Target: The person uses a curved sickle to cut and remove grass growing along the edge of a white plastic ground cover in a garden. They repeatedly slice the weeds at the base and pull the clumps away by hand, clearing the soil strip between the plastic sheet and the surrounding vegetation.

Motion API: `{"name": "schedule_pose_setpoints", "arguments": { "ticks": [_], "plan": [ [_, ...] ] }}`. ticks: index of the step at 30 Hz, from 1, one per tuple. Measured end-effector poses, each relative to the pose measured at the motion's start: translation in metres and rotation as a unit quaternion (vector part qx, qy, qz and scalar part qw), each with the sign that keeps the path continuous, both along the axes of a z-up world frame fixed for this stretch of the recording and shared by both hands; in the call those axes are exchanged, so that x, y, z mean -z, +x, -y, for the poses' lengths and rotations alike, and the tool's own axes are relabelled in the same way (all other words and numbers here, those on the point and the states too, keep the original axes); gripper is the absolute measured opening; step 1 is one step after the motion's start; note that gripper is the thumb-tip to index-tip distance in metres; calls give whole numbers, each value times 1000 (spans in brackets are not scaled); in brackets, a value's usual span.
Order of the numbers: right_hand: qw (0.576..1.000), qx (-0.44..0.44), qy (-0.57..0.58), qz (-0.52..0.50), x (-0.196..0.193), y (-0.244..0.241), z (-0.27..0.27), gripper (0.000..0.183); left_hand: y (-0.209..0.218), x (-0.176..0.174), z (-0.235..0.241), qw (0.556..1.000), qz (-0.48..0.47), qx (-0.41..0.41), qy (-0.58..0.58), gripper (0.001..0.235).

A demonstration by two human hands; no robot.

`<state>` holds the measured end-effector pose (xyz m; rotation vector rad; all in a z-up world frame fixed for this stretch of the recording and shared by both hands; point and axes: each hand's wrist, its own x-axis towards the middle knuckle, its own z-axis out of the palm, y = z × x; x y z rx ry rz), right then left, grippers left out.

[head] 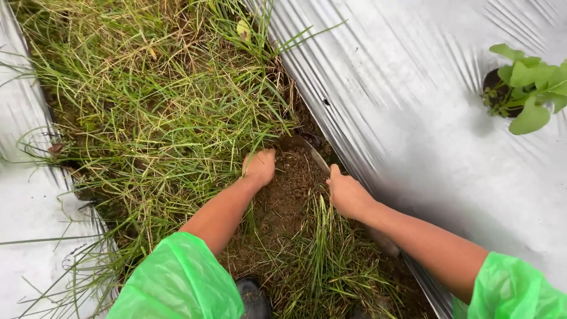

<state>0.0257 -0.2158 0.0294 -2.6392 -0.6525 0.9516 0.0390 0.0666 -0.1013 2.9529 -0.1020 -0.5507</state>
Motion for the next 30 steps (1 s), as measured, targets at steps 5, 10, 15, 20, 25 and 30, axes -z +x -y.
{"name": "schedule_pose_setpoints", "arguments": {
  "ticks": [5,10,15,20,25,30],
  "plan": [
    [999,-28,-4,26,-24,3,-1,51,8,-5,-3,1000,7,22,7,21],
    [998,-36,-21,50,-28,-18,9,49,2,-17,3,1000,-4,17,7,21],
    [996,67,55,-23,-77,-7,2,47,9,-4,-1,998,-55,-1,32,26],
    [991,90,78,-53,-56,-1,1,51,11,1,-1,996,-73,1,55,28],
    [992,81,69,-69,-33,-1,-6,52,6,-24,-1,992,-120,-19,28,40],
    [999,12,-25,-31,-28,8,-7,53,10,-29,4,994,-105,8,41,40]
  ]
}}
